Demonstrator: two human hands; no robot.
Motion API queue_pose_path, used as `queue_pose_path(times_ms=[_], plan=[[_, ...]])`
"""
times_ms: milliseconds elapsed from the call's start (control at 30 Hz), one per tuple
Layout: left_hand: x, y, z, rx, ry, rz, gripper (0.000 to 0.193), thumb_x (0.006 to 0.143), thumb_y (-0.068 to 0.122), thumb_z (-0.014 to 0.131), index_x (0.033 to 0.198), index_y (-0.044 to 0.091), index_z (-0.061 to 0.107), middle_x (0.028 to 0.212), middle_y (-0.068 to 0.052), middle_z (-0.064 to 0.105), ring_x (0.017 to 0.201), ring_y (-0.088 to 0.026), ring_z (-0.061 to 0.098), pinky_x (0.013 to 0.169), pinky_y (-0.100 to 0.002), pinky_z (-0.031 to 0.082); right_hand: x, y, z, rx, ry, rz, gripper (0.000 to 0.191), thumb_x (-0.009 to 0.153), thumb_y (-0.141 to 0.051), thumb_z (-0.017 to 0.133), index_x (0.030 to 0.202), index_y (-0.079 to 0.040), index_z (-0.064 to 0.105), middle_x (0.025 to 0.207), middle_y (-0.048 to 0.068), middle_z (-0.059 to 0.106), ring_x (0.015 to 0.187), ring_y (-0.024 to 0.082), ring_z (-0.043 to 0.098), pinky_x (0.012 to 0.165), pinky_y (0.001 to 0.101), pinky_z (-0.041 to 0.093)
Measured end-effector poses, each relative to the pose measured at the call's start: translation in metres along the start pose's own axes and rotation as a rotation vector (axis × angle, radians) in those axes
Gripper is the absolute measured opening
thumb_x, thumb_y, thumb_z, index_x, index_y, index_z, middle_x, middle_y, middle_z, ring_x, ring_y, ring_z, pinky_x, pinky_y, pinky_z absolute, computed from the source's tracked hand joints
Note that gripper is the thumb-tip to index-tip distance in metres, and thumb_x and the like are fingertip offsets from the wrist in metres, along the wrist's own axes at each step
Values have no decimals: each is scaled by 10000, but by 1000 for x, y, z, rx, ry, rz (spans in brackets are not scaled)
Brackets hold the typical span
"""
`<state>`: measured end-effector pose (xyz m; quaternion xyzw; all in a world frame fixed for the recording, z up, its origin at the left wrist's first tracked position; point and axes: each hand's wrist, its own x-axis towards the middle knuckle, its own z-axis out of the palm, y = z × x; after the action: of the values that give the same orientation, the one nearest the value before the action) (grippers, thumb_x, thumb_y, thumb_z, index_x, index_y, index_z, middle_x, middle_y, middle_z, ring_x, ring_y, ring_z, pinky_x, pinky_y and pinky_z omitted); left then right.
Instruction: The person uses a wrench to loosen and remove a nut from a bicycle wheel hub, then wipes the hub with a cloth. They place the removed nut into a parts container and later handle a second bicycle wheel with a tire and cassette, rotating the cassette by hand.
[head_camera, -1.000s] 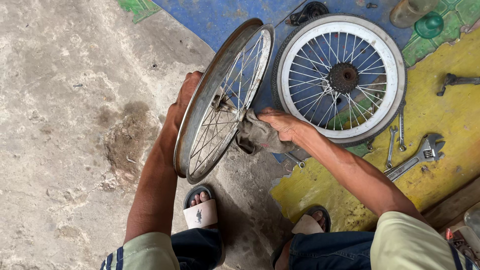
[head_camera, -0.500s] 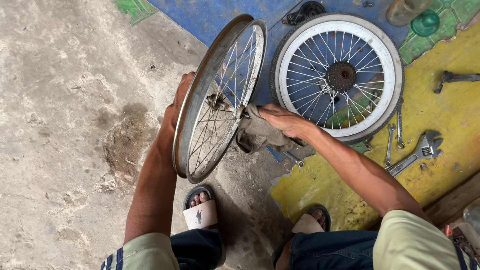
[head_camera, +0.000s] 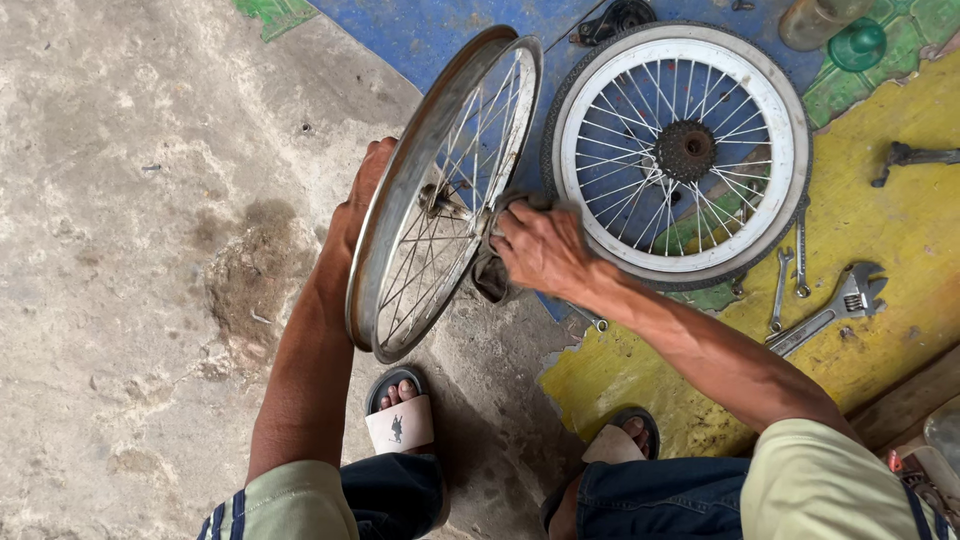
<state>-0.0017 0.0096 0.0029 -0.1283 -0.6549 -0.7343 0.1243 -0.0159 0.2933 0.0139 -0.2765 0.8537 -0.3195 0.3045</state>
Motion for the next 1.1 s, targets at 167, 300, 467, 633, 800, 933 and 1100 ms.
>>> queue_pose_path(times_ms=[167, 300, 467, 633, 800, 933, 1100], plan=[[15, -13, -3, -333, -29, -59, 399, 1088, 417, 496, 757, 213, 586, 552, 36, 382, 428, -34, 281, 358, -221, 318, 6, 14, 8, 394, -38, 3, 317, 1012, -336, 622, 864, -56, 624, 791, 4, 587, 647, 101, 621, 710, 353, 612], [12, -9, -3, -313, -138, 68, 401, 1101, 468, 472, 826, 192, 570, 613, 41, 397, 513, -53, 315, 448, -243, 361, 22, 49, 5, 957, -277, 291, 353, 1080, -339, 526, 823, -109, 599, 818, -4, 557, 805, 118, 593, 881, 401, 560], [3, 9, 5, -250, -106, 43, 453, 1082, 562, 416, 830, 199, 516, 648, 17, 421, 534, -94, 367, 458, -277, 415, 24, 52, 4, 1030, -392, 372, 289, 1102, -266, 550, 928, -90, 699, 939, 9, 629, 841, 124, 505, 723, 427, 412], [2, -1, -3, -20, -63, -20, 459, 1122, 586, 399, 862, 214, 470, 741, 27, 399, 652, -99, 390, 560, -315, 487, 14, 10, -1, 147, -62, 103, 211, 955, -273, 626, 895, -146, 783, 868, 48, 784, 668, 128, 667, 654, 334, 554], [3, -15, -1, -97, -2, -172, 452, 1082, 498, 520, 787, 156, 526, 652, -27, 449, 525, -111, 359, 455, -334, 402, -6, -11, -14, -287, 108, -146, 150, 917, -223, 661, 938, -86, 718, 788, 75, 732, 471, 184, 591, 432, 352, 530], [-7, -10, 0, -261, -18, -21, 408, 1124, 501, 435, 872, 195, 533, 709, -2, 447, 596, -99, 400, 512, -325, 451, 8, 18, -27, 867, -19, 221, 356, 995, -376, 569, 834, -78, 680, 779, 111, 725, 627, 176, 714, 619, 320, 632], [-3, -3, 4, -271, -121, 99, 401, 1094, 485, 403, 905, 163, 550, 696, -41, 484, 550, -107, 449, 479, -348, 503, 20, 64, -4, 892, -329, 319, 414, 1156, -380, 562, 905, -53, 527, 875, 93, 482, 781, 191, 573, 822, 410, 542]])
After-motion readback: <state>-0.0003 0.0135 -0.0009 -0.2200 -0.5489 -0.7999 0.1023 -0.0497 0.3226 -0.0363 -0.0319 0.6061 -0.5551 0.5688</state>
